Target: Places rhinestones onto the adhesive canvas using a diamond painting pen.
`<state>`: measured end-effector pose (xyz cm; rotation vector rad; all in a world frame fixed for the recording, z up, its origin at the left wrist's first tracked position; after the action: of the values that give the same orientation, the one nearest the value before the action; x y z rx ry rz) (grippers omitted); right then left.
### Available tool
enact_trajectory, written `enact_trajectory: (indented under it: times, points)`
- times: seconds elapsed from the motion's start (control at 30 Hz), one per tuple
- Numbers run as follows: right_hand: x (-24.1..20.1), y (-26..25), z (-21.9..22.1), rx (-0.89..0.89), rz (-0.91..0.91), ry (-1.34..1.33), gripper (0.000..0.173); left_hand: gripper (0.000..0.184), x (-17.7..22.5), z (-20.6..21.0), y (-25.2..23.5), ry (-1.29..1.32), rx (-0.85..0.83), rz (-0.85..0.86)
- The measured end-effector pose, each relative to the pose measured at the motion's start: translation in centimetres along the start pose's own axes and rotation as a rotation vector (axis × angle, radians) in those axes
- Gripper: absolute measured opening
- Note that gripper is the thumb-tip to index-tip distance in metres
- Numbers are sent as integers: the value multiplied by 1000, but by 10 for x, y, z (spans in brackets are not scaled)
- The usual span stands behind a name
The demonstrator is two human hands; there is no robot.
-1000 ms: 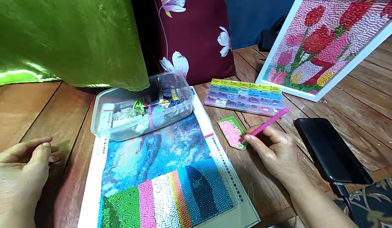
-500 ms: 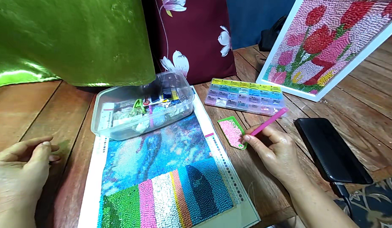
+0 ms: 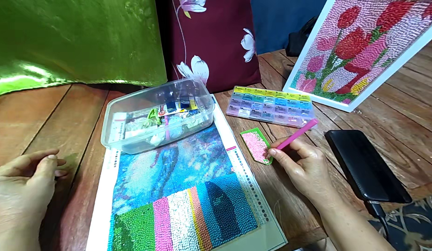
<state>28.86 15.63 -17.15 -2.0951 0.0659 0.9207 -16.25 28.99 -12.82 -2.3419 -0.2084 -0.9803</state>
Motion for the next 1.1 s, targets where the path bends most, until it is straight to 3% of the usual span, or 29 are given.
enact_trajectory:
  times: [0.33, 0.53, 0.73, 1.1]
  points:
    - [2, 0, 1, -34, -8, 1, 13, 31, 10, 1, 3, -13, 5, -53]
    - [-1, 0, -2, -14, 80, -94, 10, 33, -22, 0, -9, -21, 18, 69]
    - [-19, 3, 3, -12, 169, -244, 6, 31, -18, -2, -6, -52, 47, 87]
    - [-43, 10, 36, -136, 10, -146, 12, 30, -11, -1, -6, -56, 30, 117]
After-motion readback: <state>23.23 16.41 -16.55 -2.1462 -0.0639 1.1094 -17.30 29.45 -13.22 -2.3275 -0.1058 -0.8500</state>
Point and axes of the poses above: each hand's wrist, its own y-axis away from the middle knuckle, its own z-axis out of the palm, x = y × z, the point moved 1 cm from there along -y, towards the middle knuckle, and after that the axes turned 11 degrees about x, right-handed, at the moved point
